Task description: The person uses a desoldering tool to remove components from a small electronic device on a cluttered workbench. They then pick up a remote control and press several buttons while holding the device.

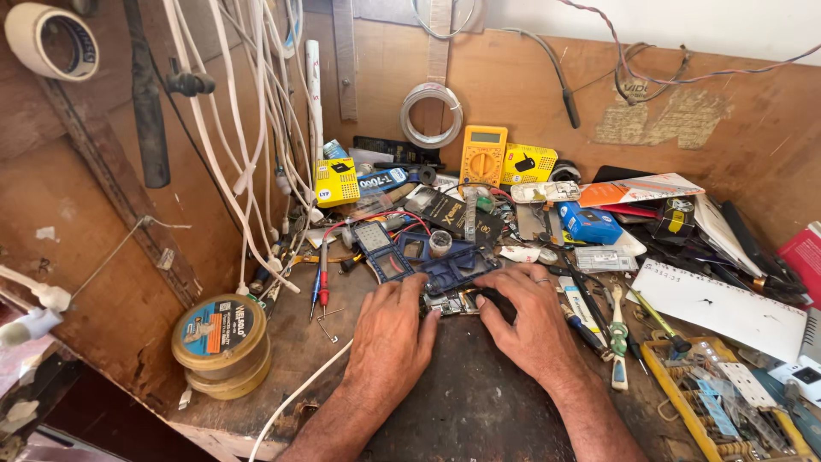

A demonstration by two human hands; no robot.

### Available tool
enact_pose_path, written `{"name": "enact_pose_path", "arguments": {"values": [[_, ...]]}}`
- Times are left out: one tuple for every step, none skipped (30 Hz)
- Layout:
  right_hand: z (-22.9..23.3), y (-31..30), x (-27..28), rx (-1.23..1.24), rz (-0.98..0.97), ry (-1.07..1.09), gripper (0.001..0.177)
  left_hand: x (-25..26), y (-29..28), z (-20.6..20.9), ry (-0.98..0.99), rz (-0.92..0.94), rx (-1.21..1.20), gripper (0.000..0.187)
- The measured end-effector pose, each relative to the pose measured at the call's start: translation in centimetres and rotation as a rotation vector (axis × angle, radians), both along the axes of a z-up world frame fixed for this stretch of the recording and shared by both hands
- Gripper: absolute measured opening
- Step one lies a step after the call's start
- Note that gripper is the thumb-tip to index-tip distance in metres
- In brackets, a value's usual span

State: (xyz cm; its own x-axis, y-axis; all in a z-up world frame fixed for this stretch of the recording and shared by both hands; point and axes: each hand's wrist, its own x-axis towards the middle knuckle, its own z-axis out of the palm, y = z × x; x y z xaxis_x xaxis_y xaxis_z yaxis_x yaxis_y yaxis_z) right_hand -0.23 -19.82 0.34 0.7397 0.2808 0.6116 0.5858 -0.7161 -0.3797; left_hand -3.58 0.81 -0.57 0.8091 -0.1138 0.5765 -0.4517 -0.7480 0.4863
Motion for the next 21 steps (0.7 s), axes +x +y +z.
{"name": "enact_pose_path", "arguments": {"values": [[-0.02,-0.01,-0.12,0.001,-0.002,0.000,0.023,-0.18,-0.01,0.08,0.006,-0.016,0.012,0.047],[0.04,0.00,-0.16,0.001,-0.003,-0.003,0.022,-0.27,0.02,0.22,0.009,-0.031,0.024,0.049],[0.08,0.02,-0.21,0.001,-0.004,-0.006,0.022,-0.34,0.06,0.35,0.011,-0.045,0.037,0.051],[0.06,0.07,-0.31,0.011,-0.012,-0.003,0.021,-0.44,0.10,0.44,0.029,-0.054,0.037,0.051],[0.04,0.07,-0.41,0.020,-0.019,0.001,0.019,-0.54,0.09,0.49,0.047,-0.064,0.038,0.051],[0.04,0.06,-0.40,0.029,-0.027,0.004,0.017,-0.59,0.13,0.53,0.064,-0.073,0.038,0.052],[0.03,0.06,-0.29,0.030,-0.035,-0.005,0.015,-0.60,0.21,0.54,0.045,-0.086,0.037,0.052],[-0.05,0.01,-0.27,0.031,-0.045,-0.012,0.013,-0.65,0.24,0.50,0.029,-0.100,0.036,0.053],[-0.15,-0.06,-0.22,0.031,-0.054,-0.019,0.010,-0.70,0.25,0.45,0.012,-0.115,0.034,0.054],[-0.25,-0.13,-0.17,0.039,-0.048,-0.022,0.010,-0.72,0.26,0.45,0.011,-0.122,0.039,0.054],[-0.34,-0.20,-0.13,0.046,-0.041,-0.026,0.009,-0.75,0.25,0.48,0.009,-0.129,0.044,0.054],[-0.41,-0.25,-0.06,0.054,-0.035,-0.030,0.009,-0.75,0.24,0.57,0.007,-0.136,0.050,0.054],[-0.48,-0.31,0.01,0.062,-0.031,-0.035,0.009,-0.76,0.23,0.67,0.027,-0.140,0.044,0.053],[-0.57,-0.33,0.04,0.070,-0.026,-0.038,0.009,-0.82,0.24,0.77,0.049,-0.145,0.038,0.053],[-0.62,-0.35,0.10,0.079,-0.022,-0.042,0.009,-0.86,0.24,0.86,0.070,-0.149,0.032,0.053],[-0.67,-0.39,0.12,0.083,-0.024,-0.057,0.009,-0.92,0.21,0.91,0.051,-0.157,0.026,0.054],[-0.68,-0.41,0.13,0.088,-0.026,-0.072,0.010,-0.96,0.18,0.94,0.032,-0.164,0.020,0.054],[-0.67,-0.41,0.13,0.092,-0.029,-0.088,0.011,-0.98,0.17,0.99,0.012,-0.172,0.014,0.054],[-0.66,-0.34,0.15,0.120,-0.063,-0.013,0.012,-0.99,0.17,1.02,0.014,-0.164,0.008,0.053],[-0.66,-0.30,0.15,0.145,-0.097,0.064,0.013,-1.04,0.14,1.02,0.017,-0.157,0.002,0.053],[-0.68,-0.30,0.11,0.171,-0.132,0.140,0.015,-1.10,0.10,1.04,0.019,-0.150,-0.005,0.053]]}}
